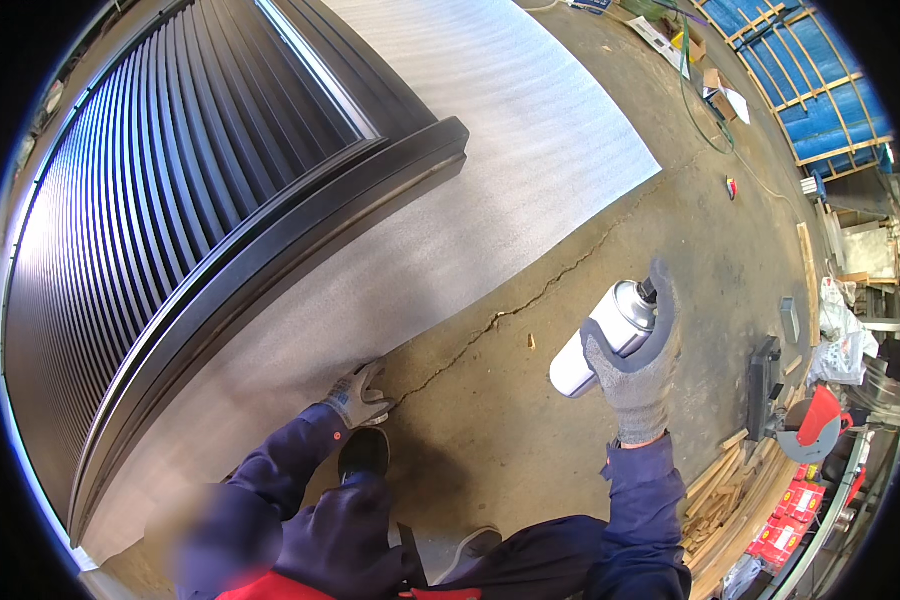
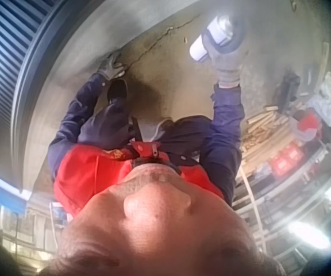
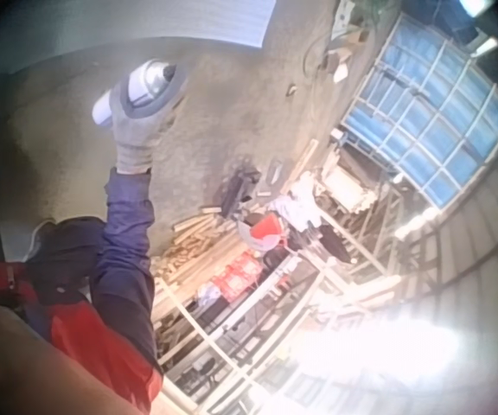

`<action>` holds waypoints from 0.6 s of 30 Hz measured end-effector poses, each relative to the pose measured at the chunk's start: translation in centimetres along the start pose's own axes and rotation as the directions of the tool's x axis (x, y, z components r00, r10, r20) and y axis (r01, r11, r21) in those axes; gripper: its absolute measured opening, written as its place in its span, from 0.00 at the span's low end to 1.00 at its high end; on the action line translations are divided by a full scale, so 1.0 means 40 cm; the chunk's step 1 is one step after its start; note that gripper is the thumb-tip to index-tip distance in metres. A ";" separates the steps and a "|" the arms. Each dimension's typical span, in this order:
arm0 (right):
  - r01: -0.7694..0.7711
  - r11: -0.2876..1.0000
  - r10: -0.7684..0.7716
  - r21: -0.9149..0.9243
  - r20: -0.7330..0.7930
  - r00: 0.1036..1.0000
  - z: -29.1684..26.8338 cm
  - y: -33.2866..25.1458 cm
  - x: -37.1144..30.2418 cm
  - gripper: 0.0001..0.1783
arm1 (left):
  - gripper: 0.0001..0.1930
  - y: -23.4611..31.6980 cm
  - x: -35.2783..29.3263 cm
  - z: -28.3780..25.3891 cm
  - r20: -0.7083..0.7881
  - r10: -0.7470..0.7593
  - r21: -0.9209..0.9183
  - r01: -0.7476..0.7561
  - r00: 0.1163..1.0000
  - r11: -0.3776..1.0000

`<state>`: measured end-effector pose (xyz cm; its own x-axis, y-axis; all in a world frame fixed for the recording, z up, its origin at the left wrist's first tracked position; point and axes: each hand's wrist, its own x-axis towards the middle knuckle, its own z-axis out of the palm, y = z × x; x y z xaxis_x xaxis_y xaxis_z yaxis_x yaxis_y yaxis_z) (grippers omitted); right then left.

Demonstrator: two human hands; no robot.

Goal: The person spray paints a large black slatted metal panel with a white spray can, moving along its length to apply an even coat. After finishing, the person walks around the panel and helps cover it with a large white protective sheet.

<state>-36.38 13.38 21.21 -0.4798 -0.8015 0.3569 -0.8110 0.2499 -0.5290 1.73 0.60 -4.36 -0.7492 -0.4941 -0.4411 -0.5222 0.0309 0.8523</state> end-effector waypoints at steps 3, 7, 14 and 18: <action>-0.047 0.995 0.047 0.086 0.004 0.999 0.011 0.015 -0.021 0.55 | 0.45 0.002 -0.002 0.001 0.061 -0.170 -0.078 0.174 0.984 0.982; -0.150 0.954 0.179 0.258 -0.093 0.979 0.065 0.054 -0.043 0.53 | 0.46 0.009 -0.019 0.006 -0.001 -0.046 0.043 0.046 0.999 0.998; -0.284 0.814 0.398 0.507 -0.129 0.908 0.192 0.069 -0.084 0.48 | 0.42 0.060 -0.161 -0.017 -0.117 -0.052 0.094 0.063 0.992 0.994; -0.295 0.769 0.401 0.567 -0.067 0.914 0.235 -0.011 -0.139 0.49 | 0.40 0.056 -0.250 -0.029 -0.186 -0.105 0.131 0.130 0.977 0.983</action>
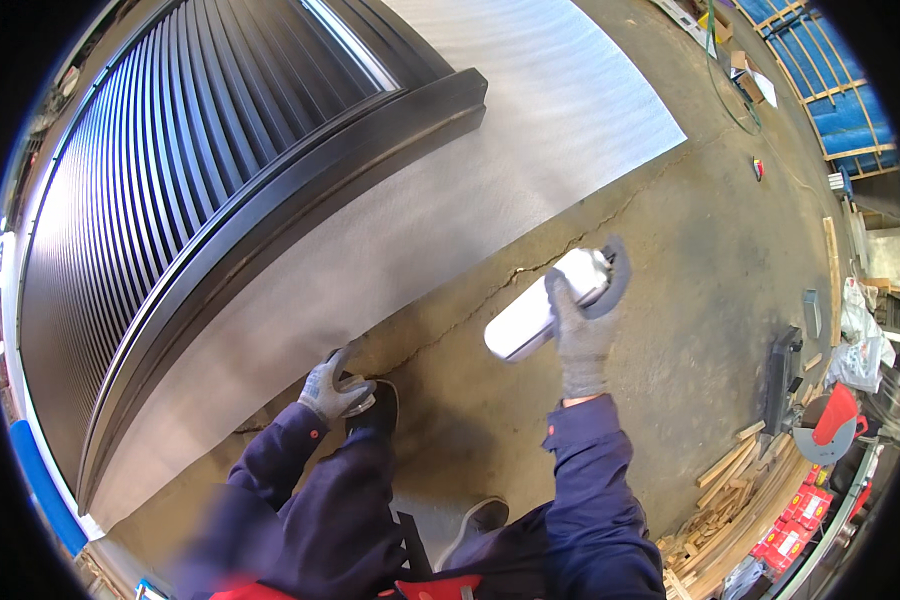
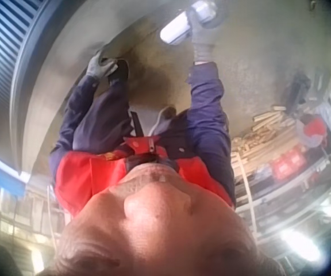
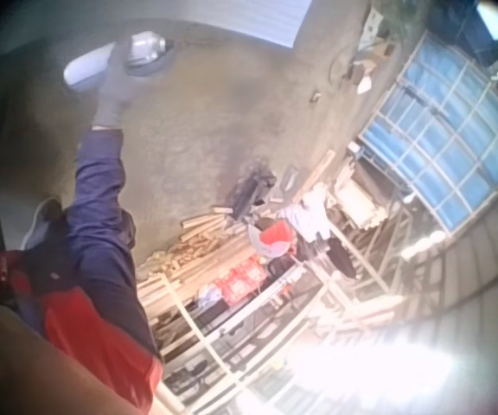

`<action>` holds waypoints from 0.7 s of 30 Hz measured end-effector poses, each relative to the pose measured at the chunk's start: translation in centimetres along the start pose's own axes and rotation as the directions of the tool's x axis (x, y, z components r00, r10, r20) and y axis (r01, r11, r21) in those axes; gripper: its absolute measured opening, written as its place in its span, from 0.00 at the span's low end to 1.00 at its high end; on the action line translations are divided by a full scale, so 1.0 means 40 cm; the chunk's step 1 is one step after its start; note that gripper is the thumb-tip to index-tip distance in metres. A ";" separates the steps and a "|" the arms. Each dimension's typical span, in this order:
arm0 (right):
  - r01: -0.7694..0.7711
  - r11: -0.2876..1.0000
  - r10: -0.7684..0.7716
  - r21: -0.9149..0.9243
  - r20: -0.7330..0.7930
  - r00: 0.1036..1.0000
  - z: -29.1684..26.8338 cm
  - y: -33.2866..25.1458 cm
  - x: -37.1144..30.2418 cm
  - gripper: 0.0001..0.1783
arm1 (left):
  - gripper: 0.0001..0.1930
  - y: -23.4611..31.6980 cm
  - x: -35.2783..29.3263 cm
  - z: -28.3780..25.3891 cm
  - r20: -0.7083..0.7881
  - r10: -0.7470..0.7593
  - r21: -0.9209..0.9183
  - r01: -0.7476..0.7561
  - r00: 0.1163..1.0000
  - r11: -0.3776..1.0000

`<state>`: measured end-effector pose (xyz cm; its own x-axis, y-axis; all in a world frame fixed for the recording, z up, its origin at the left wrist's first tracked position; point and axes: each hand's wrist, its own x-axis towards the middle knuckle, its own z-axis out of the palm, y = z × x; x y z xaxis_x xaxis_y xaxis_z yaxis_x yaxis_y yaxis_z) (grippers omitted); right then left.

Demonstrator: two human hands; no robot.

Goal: The person spray paints a large black slatted metal panel with a white spray can, moving along its length to apply an even coat. After finishing, the person walks around the panel and helps cover it with a large white protective sheet.

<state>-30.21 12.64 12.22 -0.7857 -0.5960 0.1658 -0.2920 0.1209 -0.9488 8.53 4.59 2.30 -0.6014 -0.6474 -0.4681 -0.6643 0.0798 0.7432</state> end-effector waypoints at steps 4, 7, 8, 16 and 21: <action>-0.191 0.969 0.157 0.158 0.206 0.966 0.017 -0.054 -0.150 0.53 | 0.37 -0.041 -0.075 0.005 -0.112 -0.046 -0.072 0.038 0.993 0.997; 0.073 0.988 -0.020 -0.136 0.358 0.933 -0.015 -0.087 -0.238 0.55 | 0.36 -0.078 -0.128 0.008 -0.209 -0.130 -0.191 0.090 0.969 0.978; 0.061 0.991 -0.019 -0.115 0.337 0.941 -0.023 -0.093 -0.251 0.54 | 0.36 -0.090 -0.144 0.005 -0.228 -0.191 -0.288 0.121 0.955 0.950; -0.039 0.999 0.041 0.021 -0.096 0.995 -0.026 -0.066 -0.024 0.48 | 0.26 -0.176 -0.274 0.004 -0.335 -0.276 -0.578 0.035 0.901 0.816; -0.042 0.999 0.042 -0.004 0.020 0.999 0.009 -0.072 0.007 0.46 | 0.27 -0.253 -0.390 0.053 -0.430 -0.393 -0.612 0.057 0.813 0.788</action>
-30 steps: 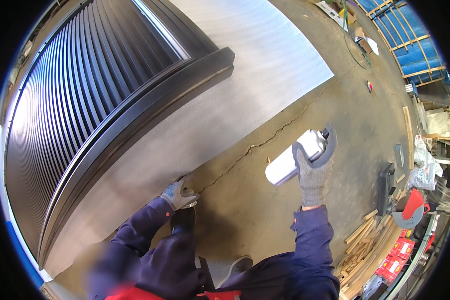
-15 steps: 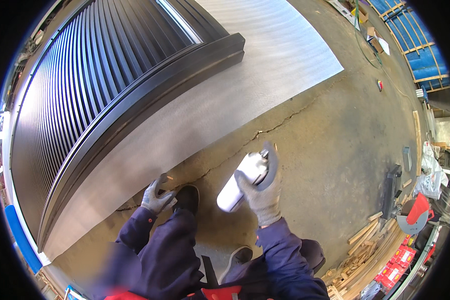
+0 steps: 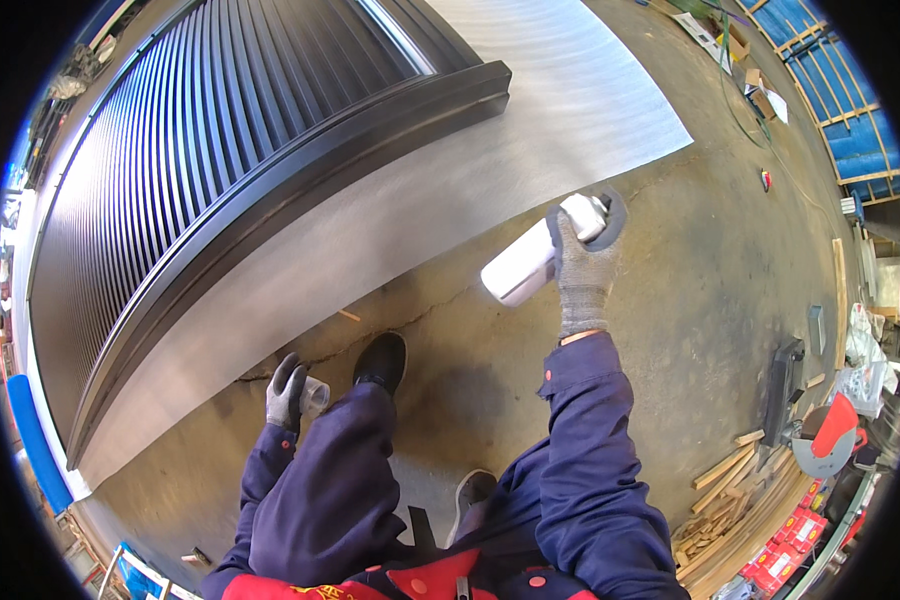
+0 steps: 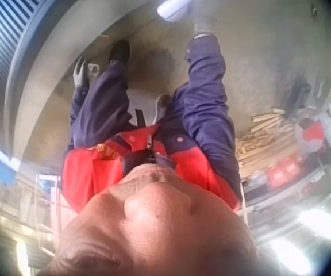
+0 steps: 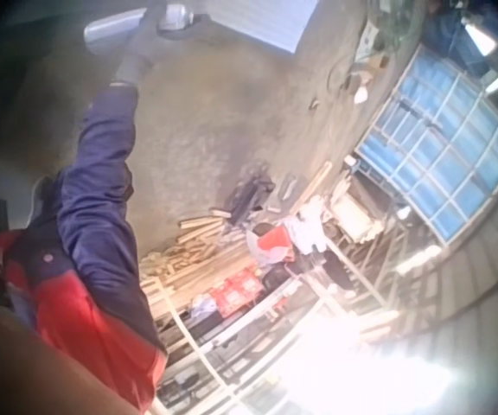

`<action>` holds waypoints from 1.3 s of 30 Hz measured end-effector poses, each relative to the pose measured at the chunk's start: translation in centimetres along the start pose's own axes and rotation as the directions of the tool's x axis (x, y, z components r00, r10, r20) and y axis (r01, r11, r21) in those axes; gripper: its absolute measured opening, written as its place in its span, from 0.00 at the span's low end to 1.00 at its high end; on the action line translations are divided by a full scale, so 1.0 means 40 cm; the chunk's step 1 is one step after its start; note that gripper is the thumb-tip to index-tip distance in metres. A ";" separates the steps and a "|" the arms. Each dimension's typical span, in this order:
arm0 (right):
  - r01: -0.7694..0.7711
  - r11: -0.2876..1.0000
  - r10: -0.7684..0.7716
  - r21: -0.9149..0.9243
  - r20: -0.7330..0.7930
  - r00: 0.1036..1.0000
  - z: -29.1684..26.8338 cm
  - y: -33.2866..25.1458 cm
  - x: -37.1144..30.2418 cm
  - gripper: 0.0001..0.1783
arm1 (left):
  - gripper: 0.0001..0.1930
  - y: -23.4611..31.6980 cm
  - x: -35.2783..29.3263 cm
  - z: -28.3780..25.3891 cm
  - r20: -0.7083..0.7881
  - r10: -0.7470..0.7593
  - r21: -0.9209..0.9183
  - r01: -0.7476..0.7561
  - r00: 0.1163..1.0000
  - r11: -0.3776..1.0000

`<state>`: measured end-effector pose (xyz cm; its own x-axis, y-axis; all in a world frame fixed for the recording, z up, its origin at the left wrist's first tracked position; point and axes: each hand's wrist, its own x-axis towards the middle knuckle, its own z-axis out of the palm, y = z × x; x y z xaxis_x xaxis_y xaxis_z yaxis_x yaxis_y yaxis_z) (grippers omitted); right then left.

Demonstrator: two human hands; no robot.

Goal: The person spray paints a large black slatted metal panel with a white spray can, moving along its length to apply an even coat. After finishing, the person walks around the panel and helps cover it with a large white protective sheet.

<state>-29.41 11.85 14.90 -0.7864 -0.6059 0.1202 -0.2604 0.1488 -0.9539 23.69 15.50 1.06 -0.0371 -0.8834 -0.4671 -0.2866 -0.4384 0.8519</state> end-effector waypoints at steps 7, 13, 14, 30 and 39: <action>-0.019 0.995 -0.003 0.101 0.210 0.978 0.021 -0.052 -0.205 0.49 | 0.24 -0.141 -0.156 -0.208 -0.218 -0.202 -0.291 0.133 0.955 0.947; -0.118 0.973 0.097 0.199 0.110 0.989 -0.019 -0.047 -0.179 0.49 | 0.28 -0.012 -0.378 -0.420 -0.276 -0.319 -0.642 0.074 0.907 0.763; -0.100 0.985 0.093 0.143 0.058 0.994 -0.021 -0.038 -0.141 0.48 | 0.28 0.067 -0.422 -0.443 -0.333 -0.312 -0.678 0.004 0.890 0.735; -0.022 1.000 0.022 0.013 -0.029 0.999 -0.031 -0.068 -0.157 0.45 | 0.35 0.734 -0.387 0.254 0.550 0.209 -0.067 -0.206 0.808 0.976; 0.074 0.994 -0.080 -0.078 -0.080 0.994 -0.022 -0.141 -0.273 0.46 | 0.36 0.628 -0.290 0.318 0.762 0.330 -0.062 -0.445 0.557 0.894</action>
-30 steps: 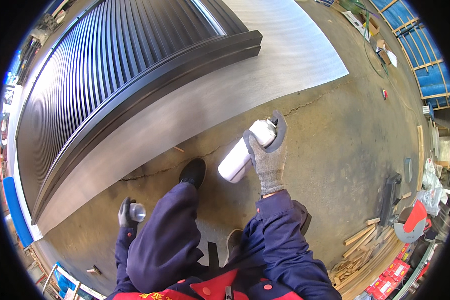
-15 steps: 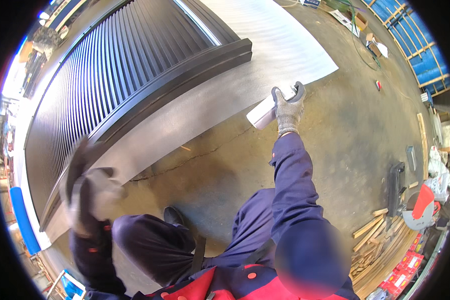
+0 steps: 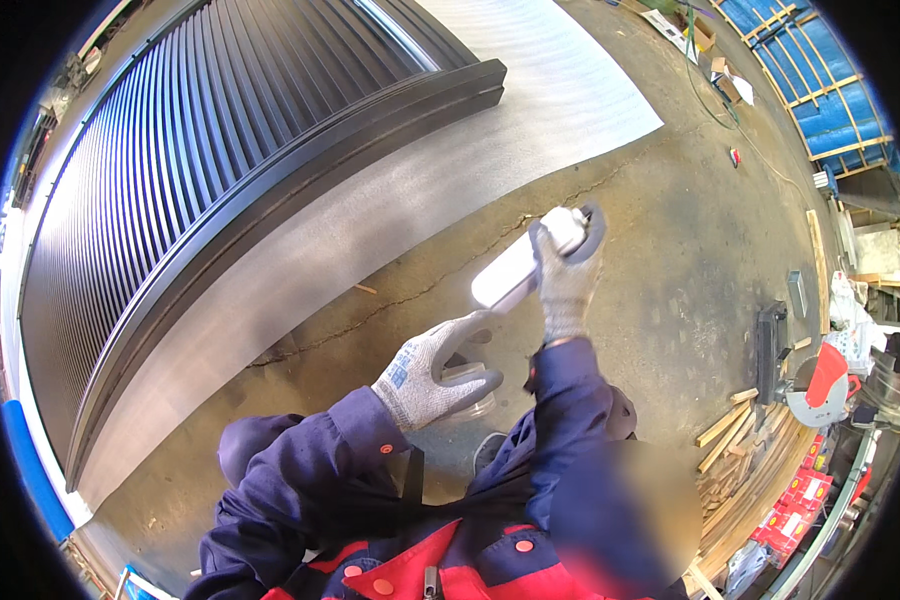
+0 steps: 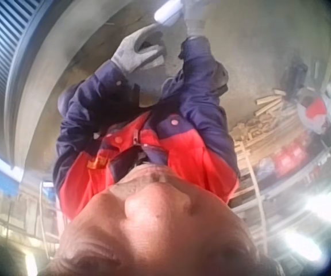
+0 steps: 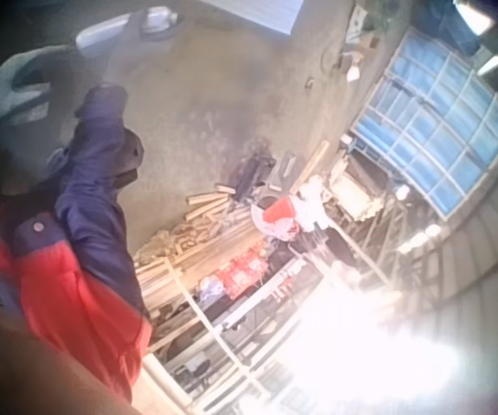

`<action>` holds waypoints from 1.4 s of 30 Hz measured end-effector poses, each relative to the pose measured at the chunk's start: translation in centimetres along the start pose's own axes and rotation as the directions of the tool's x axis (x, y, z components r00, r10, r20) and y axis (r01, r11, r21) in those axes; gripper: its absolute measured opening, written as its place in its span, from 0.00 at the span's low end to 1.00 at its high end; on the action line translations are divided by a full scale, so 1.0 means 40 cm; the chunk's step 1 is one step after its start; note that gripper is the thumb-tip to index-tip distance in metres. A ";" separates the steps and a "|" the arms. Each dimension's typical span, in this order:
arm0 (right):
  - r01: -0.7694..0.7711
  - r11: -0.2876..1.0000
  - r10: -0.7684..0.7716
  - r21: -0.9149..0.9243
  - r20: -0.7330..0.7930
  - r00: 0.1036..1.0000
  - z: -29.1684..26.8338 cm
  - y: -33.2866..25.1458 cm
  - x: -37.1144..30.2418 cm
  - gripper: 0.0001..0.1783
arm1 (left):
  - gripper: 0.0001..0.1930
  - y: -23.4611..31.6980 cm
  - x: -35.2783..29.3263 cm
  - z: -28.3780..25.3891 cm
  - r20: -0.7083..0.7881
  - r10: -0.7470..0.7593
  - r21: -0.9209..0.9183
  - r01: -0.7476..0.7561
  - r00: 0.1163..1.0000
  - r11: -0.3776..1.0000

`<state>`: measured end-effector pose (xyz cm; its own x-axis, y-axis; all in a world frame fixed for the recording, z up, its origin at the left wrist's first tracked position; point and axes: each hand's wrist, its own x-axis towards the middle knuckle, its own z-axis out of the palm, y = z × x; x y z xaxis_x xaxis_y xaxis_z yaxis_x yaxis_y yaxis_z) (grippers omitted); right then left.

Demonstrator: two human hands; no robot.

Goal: The person spray paints a large black slatted metal panel with a white spray can, moving along its length to apply an even coat. After finishing, the person walks around the panel and helps cover it with a large white protective sheet.

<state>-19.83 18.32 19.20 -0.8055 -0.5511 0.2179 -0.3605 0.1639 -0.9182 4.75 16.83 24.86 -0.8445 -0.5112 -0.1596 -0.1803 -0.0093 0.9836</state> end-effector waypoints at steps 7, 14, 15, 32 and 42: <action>-0.078 0.993 0.068 -0.090 -0.112 0.991 0.075 0.033 0.150 0.40 | 0.40 -0.031 -0.003 -0.051 -0.006 -0.059 -0.077 0.059 0.998 0.995; -0.121 0.988 0.121 0.097 0.003 0.993 0.109 0.000 -0.010 0.37 | 0.37 -0.039 0.021 -0.098 0.135 0.008 -0.309 0.035 0.991 0.950; -0.199 0.963 0.194 0.181 0.043 0.980 0.107 -0.011 -0.049 0.38 | 0.38 -0.036 0.025 -0.106 0.193 0.031 -0.388 0.047 0.981 0.921; -0.165 0.986 0.165 0.005 0.005 0.986 0.229 0.050 -0.029 0.38 | 0.34 0.038 0.004 -0.105 0.338 0.105 -0.686 0.168 0.935 0.708; -0.338 0.933 0.259 0.126 0.419 0.870 0.333 -0.099 -0.274 0.47 | 0.36 0.023 0.015 -0.095 0.279 0.132 -0.548 0.045 0.951 0.835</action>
<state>-3.32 12.84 16.03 -0.5972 -0.7800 -0.1869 -0.0044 0.2361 -0.9717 5.98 13.24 26.00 -0.9678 -0.2476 -0.0453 0.0881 -0.5017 0.8606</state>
